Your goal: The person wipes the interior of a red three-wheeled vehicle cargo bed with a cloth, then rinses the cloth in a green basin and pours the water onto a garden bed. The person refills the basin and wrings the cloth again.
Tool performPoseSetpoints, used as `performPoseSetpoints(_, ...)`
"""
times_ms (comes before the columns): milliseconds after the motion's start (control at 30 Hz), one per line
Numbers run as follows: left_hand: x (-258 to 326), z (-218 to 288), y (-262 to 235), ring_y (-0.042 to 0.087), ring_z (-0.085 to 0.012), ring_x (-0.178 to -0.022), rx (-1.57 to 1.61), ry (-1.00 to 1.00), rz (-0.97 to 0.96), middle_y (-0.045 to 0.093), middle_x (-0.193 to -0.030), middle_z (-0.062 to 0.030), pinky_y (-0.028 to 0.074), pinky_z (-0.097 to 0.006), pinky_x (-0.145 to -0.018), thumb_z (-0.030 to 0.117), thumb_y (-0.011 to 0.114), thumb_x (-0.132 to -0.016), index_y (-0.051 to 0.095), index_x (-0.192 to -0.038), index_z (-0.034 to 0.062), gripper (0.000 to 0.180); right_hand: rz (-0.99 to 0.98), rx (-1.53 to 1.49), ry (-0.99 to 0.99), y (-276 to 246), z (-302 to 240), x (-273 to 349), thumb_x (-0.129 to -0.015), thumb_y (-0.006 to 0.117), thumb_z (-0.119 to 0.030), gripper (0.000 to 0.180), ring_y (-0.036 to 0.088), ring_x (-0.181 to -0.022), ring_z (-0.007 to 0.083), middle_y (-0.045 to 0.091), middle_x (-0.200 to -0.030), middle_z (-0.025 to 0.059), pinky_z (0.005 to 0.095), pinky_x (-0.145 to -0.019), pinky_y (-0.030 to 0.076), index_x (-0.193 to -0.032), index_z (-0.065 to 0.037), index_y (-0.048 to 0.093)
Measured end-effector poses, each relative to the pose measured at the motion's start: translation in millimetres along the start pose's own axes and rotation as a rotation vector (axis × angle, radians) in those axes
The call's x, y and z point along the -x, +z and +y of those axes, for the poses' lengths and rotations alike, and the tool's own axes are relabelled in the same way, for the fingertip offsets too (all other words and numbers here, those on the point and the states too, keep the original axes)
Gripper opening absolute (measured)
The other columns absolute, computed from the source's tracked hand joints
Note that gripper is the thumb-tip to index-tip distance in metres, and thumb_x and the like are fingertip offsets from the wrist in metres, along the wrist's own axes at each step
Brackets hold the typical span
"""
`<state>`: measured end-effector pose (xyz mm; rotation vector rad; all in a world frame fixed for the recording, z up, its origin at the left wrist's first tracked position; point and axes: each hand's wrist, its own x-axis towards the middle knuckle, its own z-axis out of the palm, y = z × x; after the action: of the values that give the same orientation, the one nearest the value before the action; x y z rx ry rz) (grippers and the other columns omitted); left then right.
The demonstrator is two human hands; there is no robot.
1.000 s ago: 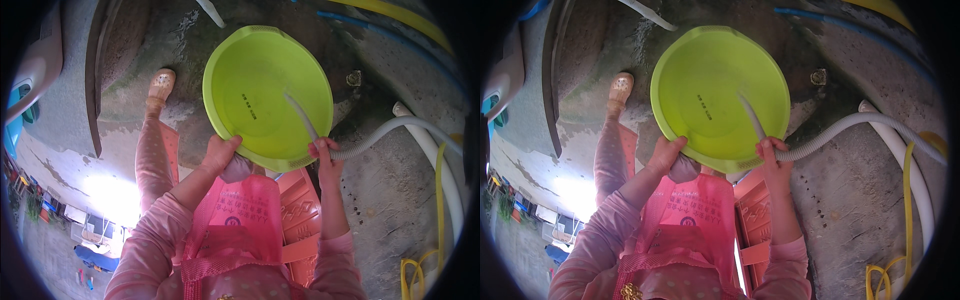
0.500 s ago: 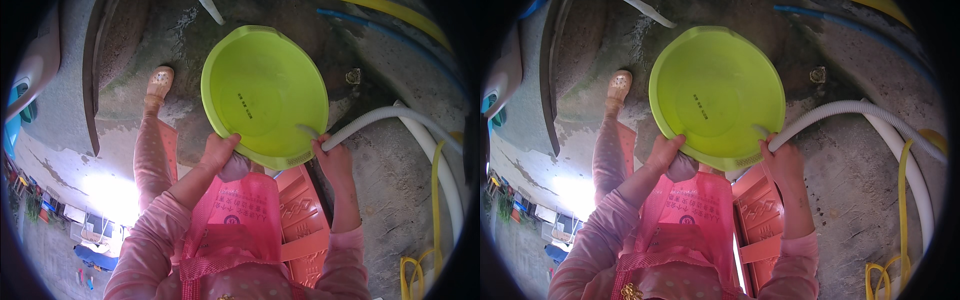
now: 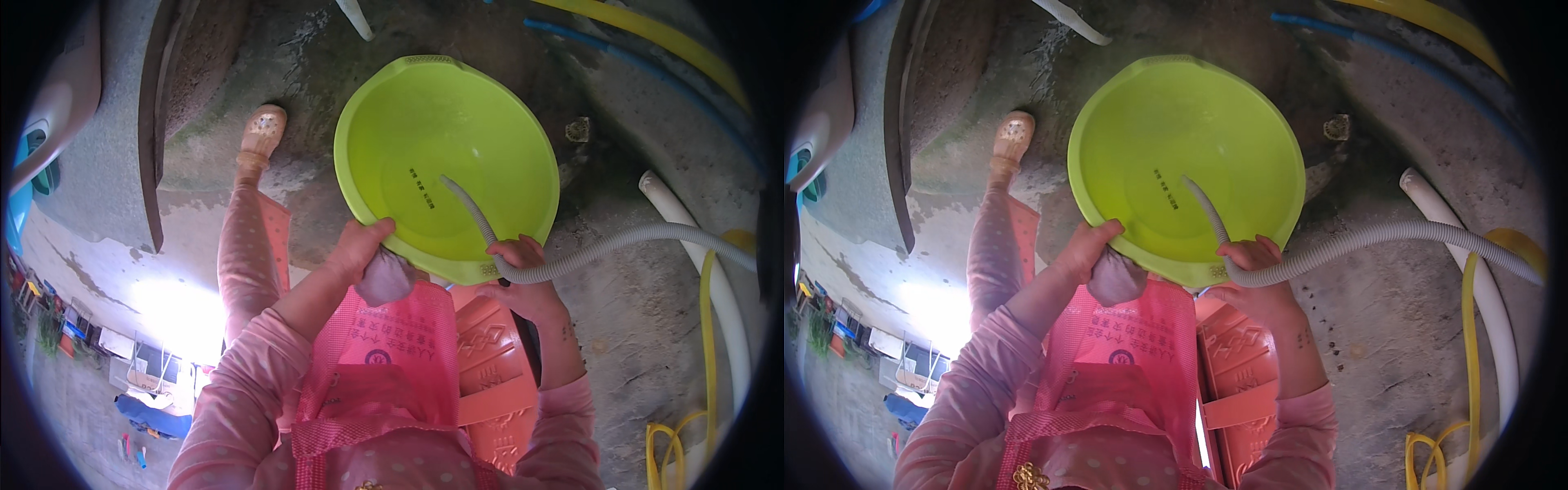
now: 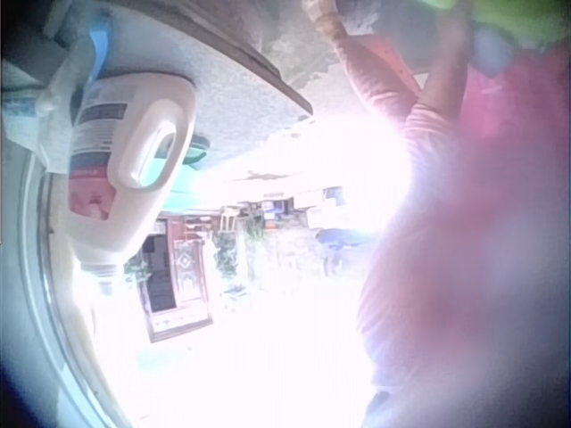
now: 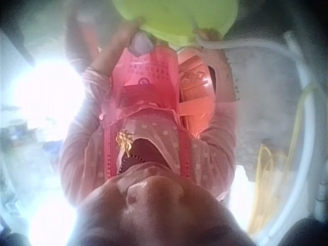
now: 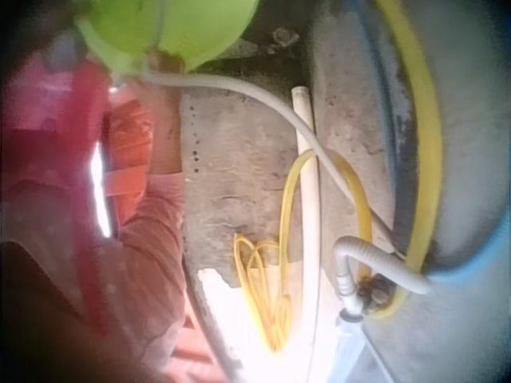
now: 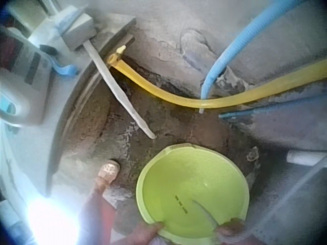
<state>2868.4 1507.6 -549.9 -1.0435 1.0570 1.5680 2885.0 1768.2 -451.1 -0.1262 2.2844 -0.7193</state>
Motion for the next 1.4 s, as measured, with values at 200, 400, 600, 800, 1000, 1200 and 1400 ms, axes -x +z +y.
performPoseSetpoints(200, 0, 9, 2, 0.062, -0.0263, -0.089, 0.011, -0.02, -0.009, 0.059, -0.104, -0.0192, 0.05, -0.034, -0.078, 0.015, 0.055, -0.081, 0.049, -0.113, -0.0097, 0.042, -0.006, 0.048, -0.079, -3, 10, -9, -0.054, 0.082, -0.018, 0.055, 0.051, -0.096, 0.0268, 0.056, -0.095, 0.0069, 0.0398, -0.094, 0.033, -0.099, -0.01, 0.052)
performPoseSetpoints(400, -11, 4, 22, 0.061, -0.0257, -0.09, 0.055, 0.104, 0.033, 0.06, -0.103, -0.0186, 0.049, -0.034, -0.079, 0.018, 0.056, -0.082, 0.05, -0.112, -0.0091, 0.041, 0.066, 0.01, -0.111, -33, 34, -25, -0.073, 0.07, -0.017, 0.034, 0.052, -0.096, 0.024, 0.056, -0.096, 0.0066, 0.037, -0.094, 0.033, -0.101, -0.009, 0.053)
performPoseSetpoints(600, -37, 8, 57, 0.059, -0.0241, -0.095, 0.054, 0.277, 0.054, 0.06, -0.106, -0.0173, 0.047, -0.033, -0.082, 0.018, 0.058, -0.082, 0.051, -0.112, -0.0078, 0.041, 0.633, -0.478, 0.189, 5, 107, -56, -0.086, 0.058, -0.013, 0.022, 0.051, -0.097, 0.0167, 0.055, -0.099, 0.007, 0.0288, -0.092, 0.035, -0.105, -0.004, 0.053)
performPoseSetpoints(800, -96, -11, 74, 0.058, -0.0236, -0.098, -0.008, 0.392, 0.02, 0.058, -0.111, -0.016, 0.046, -0.032, -0.085, 0.032, 0.065, -0.081, 0.05, -0.114, -0.0072, 0.053, 1.097, -0.822, 0.172, 39, 151, -137, -0.084, 0.06, -0.008, 0.026, 0.049, -0.103, 0.0181, 0.054, -0.108, 0.0082, 0.0308, -0.093, 0.036, -0.107, 0.001, 0.053)
performPoseSetpoints(1000, -111, -51, 59, 0.056, -0.016, -0.092, -0.148, 0.024, -0.113, 0.059, -0.1, -0.0089, 0.046, -0.03, -0.082, 0.035, 0.066, -0.081, 0.053, -0.11, 0.0011, 0.047, 1.042, -0.671, 0.077, 17, 218, -163, -0.079, 0.064, -0.002, 0.052, 0.044, -0.113, 0.0209, 0.048, -0.121, 0.0118, 0.032, -0.098, 0.033, -0.124, -0.001, 0.039)
performPoseSetpoints(1200, -41, -33, 60, 0.055, -0.0153, -0.092, 0.268, 0.059, -0.354, 0.059, -0.096, -0.0044, 0.046, -0.031, -0.081, 0.026, 0.058, -0.085, 0.052, -0.108, 0.006, 0.03, 1.258, -1.161, 0.311, 46, 189, -141, -0.079, 0.061, 0.0, 0.07, 0.039, -0.119, 0.0226, 0.036, -0.134, 0.0141, 0.0326, -0.1, 0.031, -0.135, -0.002, 0.02)
performPoseSetpoints(1400, -6, 4, 50, 0.055, -0.0163, -0.097, 0.407, 0.147, -0.356, 0.058, -0.102, -0.006, 0.046, -0.034, -0.083, 0.016, 0.061, -0.084, 0.055, -0.106, 0.0056, 0.025, 0.165, -1.812, 0.177, 104, 50, -62, -0.086, 0.061, -0.029, 0.054, 0.048, -0.109, 0.0175, 0.045, -0.126, 0.0076, 0.0322, -0.095, 0.038, -0.129, -0.003, 0.039)
